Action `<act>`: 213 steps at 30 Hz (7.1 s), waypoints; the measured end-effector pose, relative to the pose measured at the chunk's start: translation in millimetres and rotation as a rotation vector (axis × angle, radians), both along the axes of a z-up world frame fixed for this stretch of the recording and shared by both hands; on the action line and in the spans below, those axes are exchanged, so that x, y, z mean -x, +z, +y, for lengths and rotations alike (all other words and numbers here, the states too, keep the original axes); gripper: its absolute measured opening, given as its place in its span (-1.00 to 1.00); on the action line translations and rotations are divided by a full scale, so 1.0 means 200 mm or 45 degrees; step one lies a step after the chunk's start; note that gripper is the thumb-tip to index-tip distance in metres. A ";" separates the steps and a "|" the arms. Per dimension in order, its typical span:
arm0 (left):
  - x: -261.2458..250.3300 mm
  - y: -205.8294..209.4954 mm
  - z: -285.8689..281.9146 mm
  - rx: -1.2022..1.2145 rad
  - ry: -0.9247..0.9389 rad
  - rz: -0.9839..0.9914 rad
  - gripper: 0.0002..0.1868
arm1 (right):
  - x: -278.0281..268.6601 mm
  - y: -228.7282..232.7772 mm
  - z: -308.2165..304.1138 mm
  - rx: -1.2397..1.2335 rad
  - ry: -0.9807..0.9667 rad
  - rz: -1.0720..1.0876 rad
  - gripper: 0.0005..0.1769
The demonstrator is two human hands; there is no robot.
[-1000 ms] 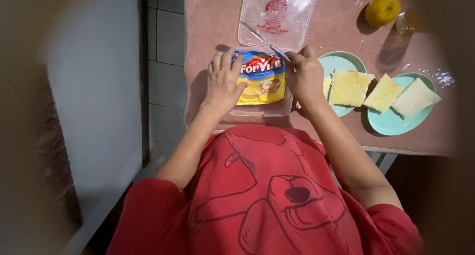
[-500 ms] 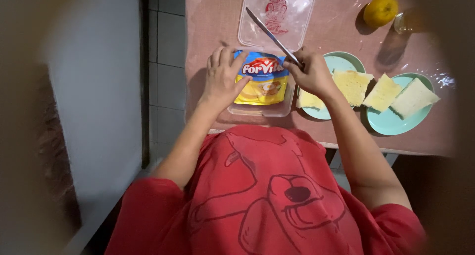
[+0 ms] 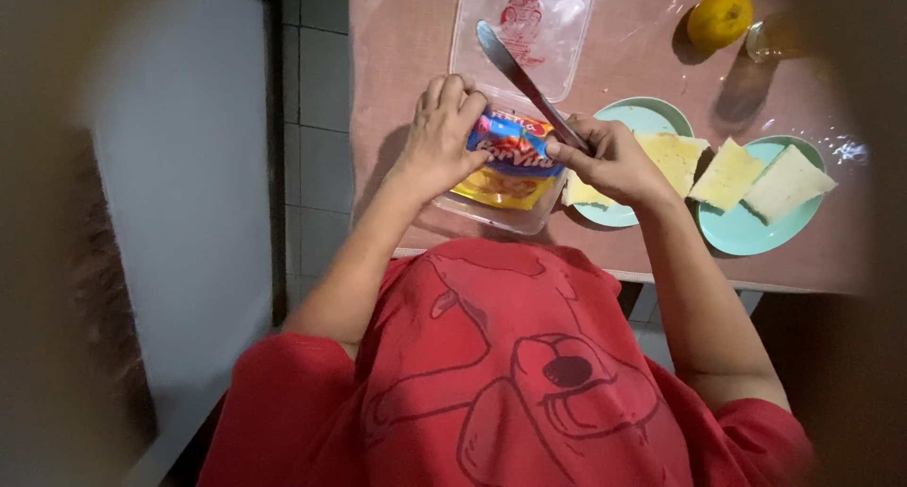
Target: Spreading margarine on multiple slices of white bread using a butter knife.
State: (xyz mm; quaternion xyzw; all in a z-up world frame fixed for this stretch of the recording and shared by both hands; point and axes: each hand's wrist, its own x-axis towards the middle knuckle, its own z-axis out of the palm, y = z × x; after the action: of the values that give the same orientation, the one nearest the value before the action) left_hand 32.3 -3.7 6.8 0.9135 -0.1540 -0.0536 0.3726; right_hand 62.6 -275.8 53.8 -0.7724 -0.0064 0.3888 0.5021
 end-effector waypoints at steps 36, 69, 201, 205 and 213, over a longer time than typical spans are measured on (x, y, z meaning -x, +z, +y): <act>0.13 0.13 0.02 0.418 -0.098 0.531 -0.67 | 0.21 0.54 -0.30 0.708 0.541 -0.461 -0.69; 0.15 0.07 0.01 0.572 -0.041 0.404 -0.65 | 0.26 0.31 -0.21 0.584 0.424 -0.632 -0.77; 0.23 -0.23 -2.45 0.204 -0.167 0.092 -0.38 | 0.79 -0.56 -2.07 0.187 -1.120 -0.648 -0.69; 0.20 -0.21 -2.50 0.220 -0.106 0.101 -0.37 | 0.80 -0.60 -2.08 0.270 -1.048 -0.642 -0.73; 0.21 -0.22 -2.57 0.164 -0.040 0.216 -0.33 | 0.79 -0.67 -2.13 0.029 -1.141 -0.563 -0.74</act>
State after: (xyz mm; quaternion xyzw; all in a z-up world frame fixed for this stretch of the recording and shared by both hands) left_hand -10.1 -517.6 -36.8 0.8773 -0.1394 -0.1266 0.4415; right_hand -95.4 -702.7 -80.6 -0.7687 0.2242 -0.0383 0.5979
